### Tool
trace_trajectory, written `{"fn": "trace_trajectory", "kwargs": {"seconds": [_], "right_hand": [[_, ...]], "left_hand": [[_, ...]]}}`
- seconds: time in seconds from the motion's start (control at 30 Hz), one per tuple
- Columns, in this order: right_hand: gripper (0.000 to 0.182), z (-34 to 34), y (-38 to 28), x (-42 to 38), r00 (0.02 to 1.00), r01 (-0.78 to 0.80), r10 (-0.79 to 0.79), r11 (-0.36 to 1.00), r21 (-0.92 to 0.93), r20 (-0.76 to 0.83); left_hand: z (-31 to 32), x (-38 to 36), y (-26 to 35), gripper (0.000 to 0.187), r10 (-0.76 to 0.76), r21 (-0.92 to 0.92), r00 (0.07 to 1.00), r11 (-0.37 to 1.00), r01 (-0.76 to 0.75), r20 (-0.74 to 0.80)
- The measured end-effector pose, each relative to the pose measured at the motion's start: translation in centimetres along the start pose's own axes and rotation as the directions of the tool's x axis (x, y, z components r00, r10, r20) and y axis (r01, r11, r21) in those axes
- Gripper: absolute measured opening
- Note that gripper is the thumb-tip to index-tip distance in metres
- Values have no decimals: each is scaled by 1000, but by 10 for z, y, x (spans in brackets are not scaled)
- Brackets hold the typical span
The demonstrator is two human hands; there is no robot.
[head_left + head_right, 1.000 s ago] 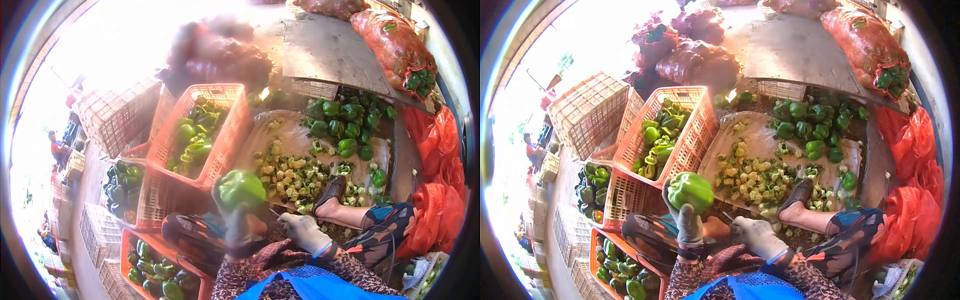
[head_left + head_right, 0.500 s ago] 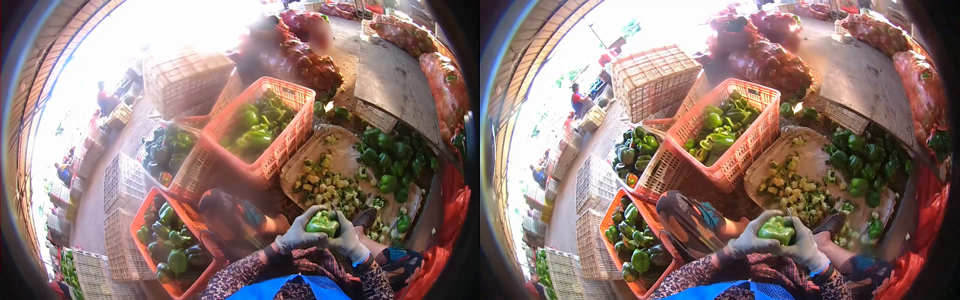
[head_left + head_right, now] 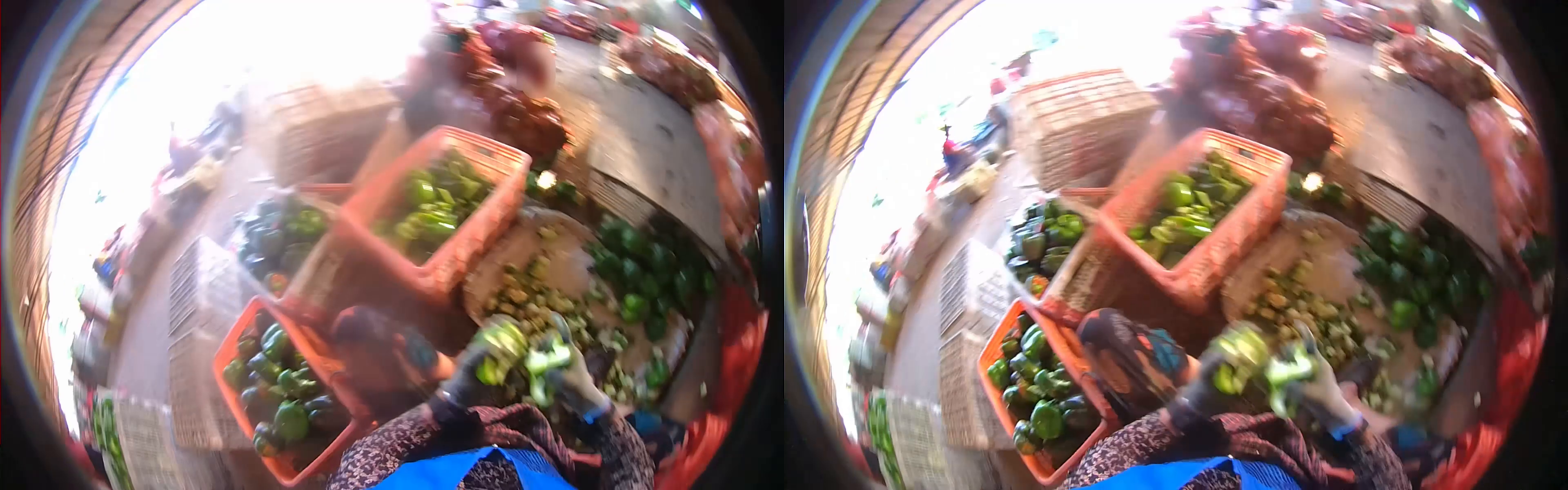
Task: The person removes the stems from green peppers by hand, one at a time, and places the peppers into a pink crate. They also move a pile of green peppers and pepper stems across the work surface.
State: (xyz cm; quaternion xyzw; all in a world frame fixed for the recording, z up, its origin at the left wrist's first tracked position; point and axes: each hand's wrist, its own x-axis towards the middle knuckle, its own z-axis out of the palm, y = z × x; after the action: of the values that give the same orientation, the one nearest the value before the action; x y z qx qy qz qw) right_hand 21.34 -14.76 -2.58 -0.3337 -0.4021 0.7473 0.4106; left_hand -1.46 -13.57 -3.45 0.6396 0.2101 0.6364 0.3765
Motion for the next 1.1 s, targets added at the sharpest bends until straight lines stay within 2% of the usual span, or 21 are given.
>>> {"fn": "trace_trajectory", "kwargs": {"seconds": [0.03,0.07,0.1,0.13,0.2,0.27,0.33,0.37,0.4,0.47,0.5,0.53,0.6,0.67,0.7,0.83,0.9,0.93,0.97,1.07,1.1], "right_hand": [[110,8,0,7,990,122,-123,992,-21,-75],[111,25,-10,25,960,242,-248,968,-64,-129],[109,50,-16,43,867,466,-454,885,13,-204],[103,60,-35,63,784,578,-603,796,-180,-147],[99,90,-86,109,649,729,-760,634,-259,-35],[98,121,-134,167,683,585,-725,614,-530,-86],[93,126,-154,215,705,482,-707,426,-765,50],[80,124,-154,209,760,383,-646,360,-851,69],[61,122,-143,194,731,488,-659,322,-811,178],[28,111,-101,160,860,401,-486,451,-797,158],[24,105,-80,141,907,373,-364,460,-806,212],[29,104,-64,119,929,351,-279,463,-814,242],[33,100,-41,95,978,190,-175,508,-840,115],[36,87,-27,81,996,35,-78,708,-706,-30],[32,81,-21,74,995,55,-95,763,-644,-27],[23,63,-9,42,998,-40,26,949,-311,-52],[26,55,-6,23,994,-82,66,973,-215,-82],[28,48,-3,13,988,-114,101,987,-113,-119],[38,34,11,6,984,-103,109,994,44,-139],[50,39,-4,-7,988,-138,144,986,92,-54],[52,37,-9,-5,996,4,-11,996,-87,-83]], "left_hand": [[-3,-9,5,22,-440,159,868,863,480,-230],[-7,-5,2,36,-434,-127,850,901,416,-300],[-43,-34,-32,56,-605,-303,725,795,526,-329],[-64,-36,-45,72,-594,-133,766,803,581,-246],[-36,20,23,82,-560,-542,757,772,332,-335],[-41,22,23,83,-545,-493,766,798,348,-341],[-42,25,25,85,-507,-436,777,835,335,-373],[-42,27,29,86,-518,-395,748,843,365,-414],[-47,26,32,89,-528,-358,713,846,395,-462],[-56,19,28,96,-559,-370,690,827,423,-461],[-55,17,22,91,-526,-291,741,850,439,-418],[-54,14,16,87,-498,-200,782,867,456,-375],[-54,17,9,85,-265,375,946,871,317,-185],[-44,17,4,85,-76,500,990,857,125,-117],[-38,20,12,86,-87,509,993,853,117,-82],[-16,12,25,84,-315,287,949,912,294,30],[1,5,25,82,-604,-305,780,722,622,161],[13,8,30,82,-662,-366,716,624,691,223],[16,5,26,82,-665,-462,713,573,677,222],[24,4,17,84,-674,-549,716,534,643,182],[26,5,15,86,-684,-552,714,540,635,152]]}}
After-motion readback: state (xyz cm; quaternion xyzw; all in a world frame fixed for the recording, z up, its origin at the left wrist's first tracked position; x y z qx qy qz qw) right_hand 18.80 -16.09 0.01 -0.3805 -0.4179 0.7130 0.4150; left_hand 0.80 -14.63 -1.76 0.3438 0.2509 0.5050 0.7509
